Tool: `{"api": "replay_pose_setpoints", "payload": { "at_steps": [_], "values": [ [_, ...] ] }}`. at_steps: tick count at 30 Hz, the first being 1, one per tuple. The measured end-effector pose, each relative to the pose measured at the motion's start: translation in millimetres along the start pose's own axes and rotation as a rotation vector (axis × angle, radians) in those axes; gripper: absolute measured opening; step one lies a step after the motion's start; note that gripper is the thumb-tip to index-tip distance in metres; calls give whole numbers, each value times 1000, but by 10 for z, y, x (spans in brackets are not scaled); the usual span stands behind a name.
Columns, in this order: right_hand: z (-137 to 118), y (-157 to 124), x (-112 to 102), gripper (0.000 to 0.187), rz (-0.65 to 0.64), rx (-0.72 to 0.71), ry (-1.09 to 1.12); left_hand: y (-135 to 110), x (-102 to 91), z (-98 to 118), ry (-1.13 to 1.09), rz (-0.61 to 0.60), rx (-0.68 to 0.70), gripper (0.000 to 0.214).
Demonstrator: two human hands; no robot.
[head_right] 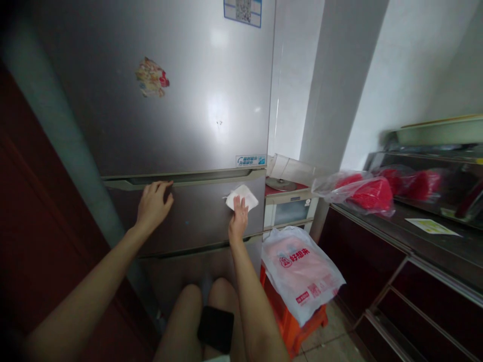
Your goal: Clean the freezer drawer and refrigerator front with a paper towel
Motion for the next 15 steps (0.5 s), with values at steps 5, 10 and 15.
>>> {"api": "replay_pose_setpoints", "payload": {
  "at_steps": [5,10,15],
  "values": [
    [519,-782,-67,60,56,265,71,1,-2,10,-6,-4,4,39],
    [832,-1350,-167,56,275,567,77,3,-2,5,-10,8,0,38],
    [675,-1256,-179,58,287,536,103,1,10,-2,6,17,4,38]
  ]
}}
Point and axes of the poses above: each hand's wrist, its own y-axis towards the middle knuckle, its own x-axis out of the palm, z = x × y, the point moved 10 cm from there along y, towards the middle knuckle, and after that the axes turned 4 degrees about -x, right-handed, at the moved point
